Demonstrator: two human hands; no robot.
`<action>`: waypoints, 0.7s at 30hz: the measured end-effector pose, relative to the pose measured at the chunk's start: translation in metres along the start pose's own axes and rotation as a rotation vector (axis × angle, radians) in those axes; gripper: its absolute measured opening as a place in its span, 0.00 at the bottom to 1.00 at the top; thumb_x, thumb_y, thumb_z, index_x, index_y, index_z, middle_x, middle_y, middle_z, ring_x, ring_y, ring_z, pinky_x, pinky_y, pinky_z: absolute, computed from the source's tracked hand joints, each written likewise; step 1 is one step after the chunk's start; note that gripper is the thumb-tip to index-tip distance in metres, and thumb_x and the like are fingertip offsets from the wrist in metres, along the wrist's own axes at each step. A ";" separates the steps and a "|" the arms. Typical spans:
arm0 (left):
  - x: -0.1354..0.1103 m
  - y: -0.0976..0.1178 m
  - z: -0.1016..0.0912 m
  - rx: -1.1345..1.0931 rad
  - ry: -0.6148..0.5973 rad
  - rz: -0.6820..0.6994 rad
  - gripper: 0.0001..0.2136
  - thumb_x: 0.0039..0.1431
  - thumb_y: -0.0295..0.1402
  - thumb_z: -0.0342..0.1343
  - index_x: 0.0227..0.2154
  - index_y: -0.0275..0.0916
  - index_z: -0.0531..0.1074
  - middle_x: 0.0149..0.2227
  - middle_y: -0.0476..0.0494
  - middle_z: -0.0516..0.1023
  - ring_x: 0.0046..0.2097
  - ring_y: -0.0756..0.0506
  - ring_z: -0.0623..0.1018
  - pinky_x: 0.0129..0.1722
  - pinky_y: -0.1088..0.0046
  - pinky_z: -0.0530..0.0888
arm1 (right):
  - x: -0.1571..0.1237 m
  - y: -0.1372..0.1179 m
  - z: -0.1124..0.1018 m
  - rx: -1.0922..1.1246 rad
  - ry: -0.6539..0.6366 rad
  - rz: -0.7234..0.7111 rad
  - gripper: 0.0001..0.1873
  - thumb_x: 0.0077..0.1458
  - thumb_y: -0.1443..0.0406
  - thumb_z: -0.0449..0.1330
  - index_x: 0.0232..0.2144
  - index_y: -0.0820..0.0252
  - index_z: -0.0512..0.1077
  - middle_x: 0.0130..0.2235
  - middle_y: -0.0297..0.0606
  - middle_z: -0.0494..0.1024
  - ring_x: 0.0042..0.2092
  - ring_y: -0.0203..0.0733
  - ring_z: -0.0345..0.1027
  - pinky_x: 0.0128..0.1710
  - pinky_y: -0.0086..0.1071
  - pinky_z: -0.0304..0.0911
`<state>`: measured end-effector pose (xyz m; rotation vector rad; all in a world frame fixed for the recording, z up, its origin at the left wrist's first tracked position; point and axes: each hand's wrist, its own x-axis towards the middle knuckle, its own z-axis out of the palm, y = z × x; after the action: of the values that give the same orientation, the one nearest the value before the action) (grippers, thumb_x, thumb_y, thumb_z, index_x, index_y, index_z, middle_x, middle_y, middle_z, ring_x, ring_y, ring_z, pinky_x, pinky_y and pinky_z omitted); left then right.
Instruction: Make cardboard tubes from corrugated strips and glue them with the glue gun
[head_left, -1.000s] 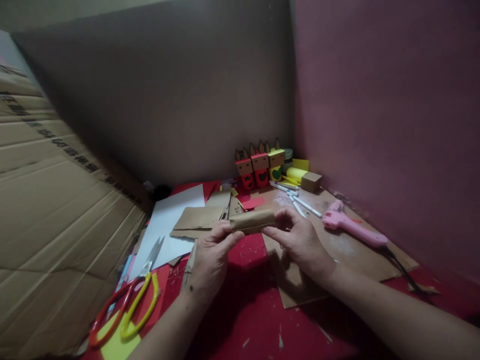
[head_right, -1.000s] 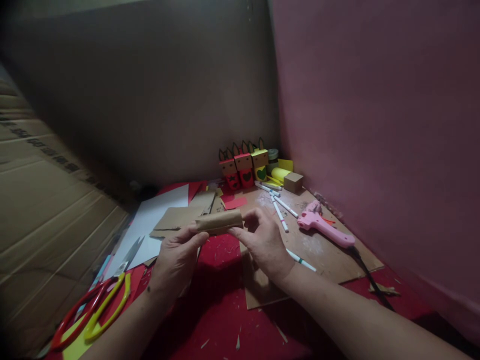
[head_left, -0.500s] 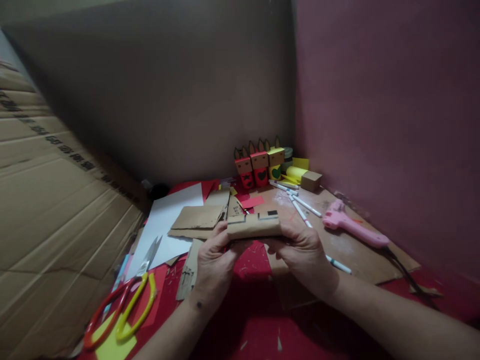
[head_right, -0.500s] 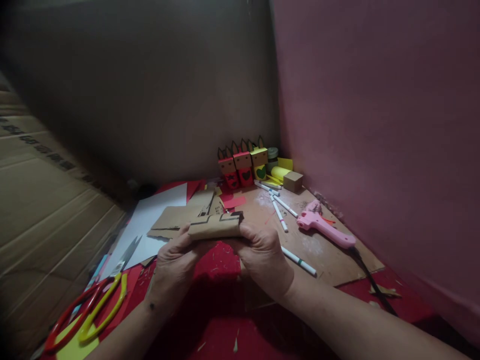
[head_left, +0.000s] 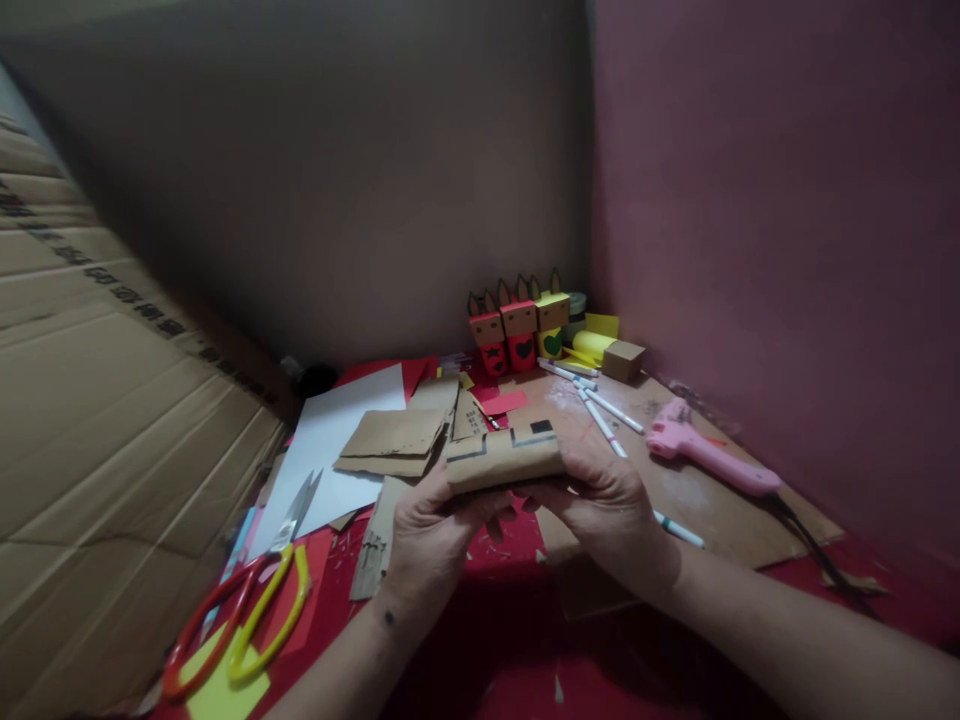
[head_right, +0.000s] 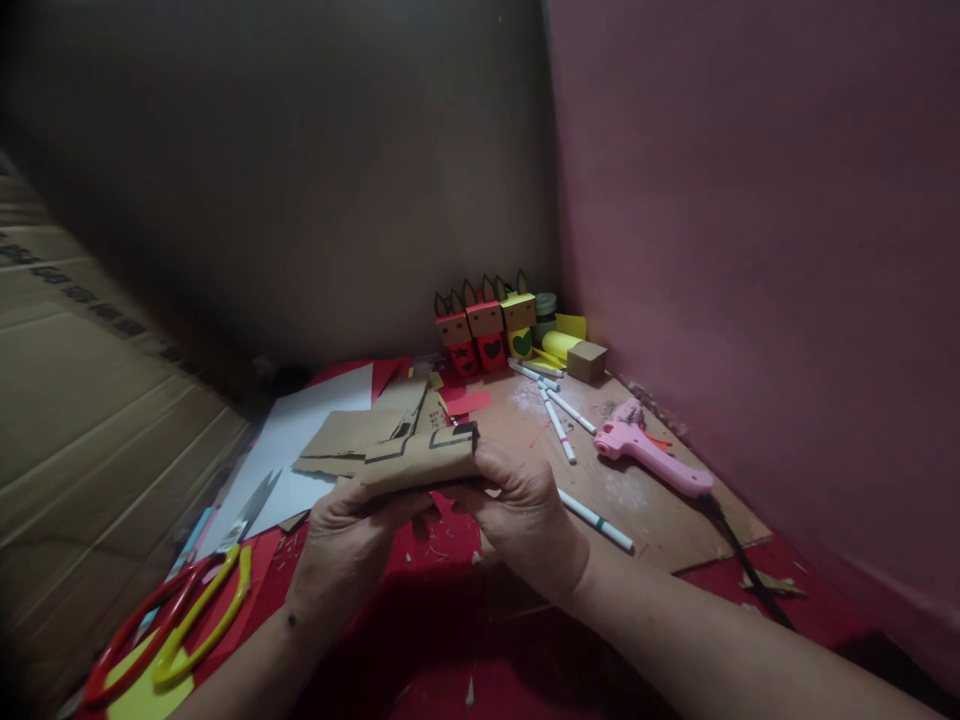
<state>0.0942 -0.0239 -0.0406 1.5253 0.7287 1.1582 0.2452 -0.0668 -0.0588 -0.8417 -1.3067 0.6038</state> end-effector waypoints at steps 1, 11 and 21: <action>0.000 -0.001 0.000 -0.004 -0.006 0.003 0.05 0.43 0.23 0.62 0.24 0.38 0.77 0.25 0.49 0.77 0.22 0.50 0.74 0.21 0.76 0.72 | 0.000 -0.002 0.000 0.009 -0.007 -0.011 0.11 0.49 0.70 0.62 0.35 0.51 0.76 0.29 0.32 0.75 0.31 0.38 0.68 0.32 0.32 0.68; -0.002 -0.005 0.000 -0.082 -0.031 -0.017 0.05 0.43 0.22 0.62 0.24 0.38 0.77 0.26 0.49 0.76 0.24 0.49 0.75 0.21 0.74 0.73 | 0.000 -0.010 0.002 0.143 -0.019 0.109 0.09 0.47 0.68 0.63 0.33 0.51 0.78 0.28 0.31 0.75 0.27 0.35 0.66 0.28 0.29 0.67; -0.001 -0.007 0.007 -0.236 -0.040 -0.154 0.03 0.47 0.27 0.61 0.27 0.34 0.75 0.20 0.49 0.75 0.20 0.51 0.72 0.15 0.78 0.69 | 0.003 -0.013 0.008 0.362 -0.031 0.366 0.08 0.48 0.67 0.62 0.34 0.55 0.78 0.22 0.31 0.75 0.24 0.33 0.67 0.25 0.28 0.66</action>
<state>0.1013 -0.0254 -0.0472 1.2697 0.6464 1.0558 0.2371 -0.0698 -0.0462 -0.7740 -1.0315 1.1108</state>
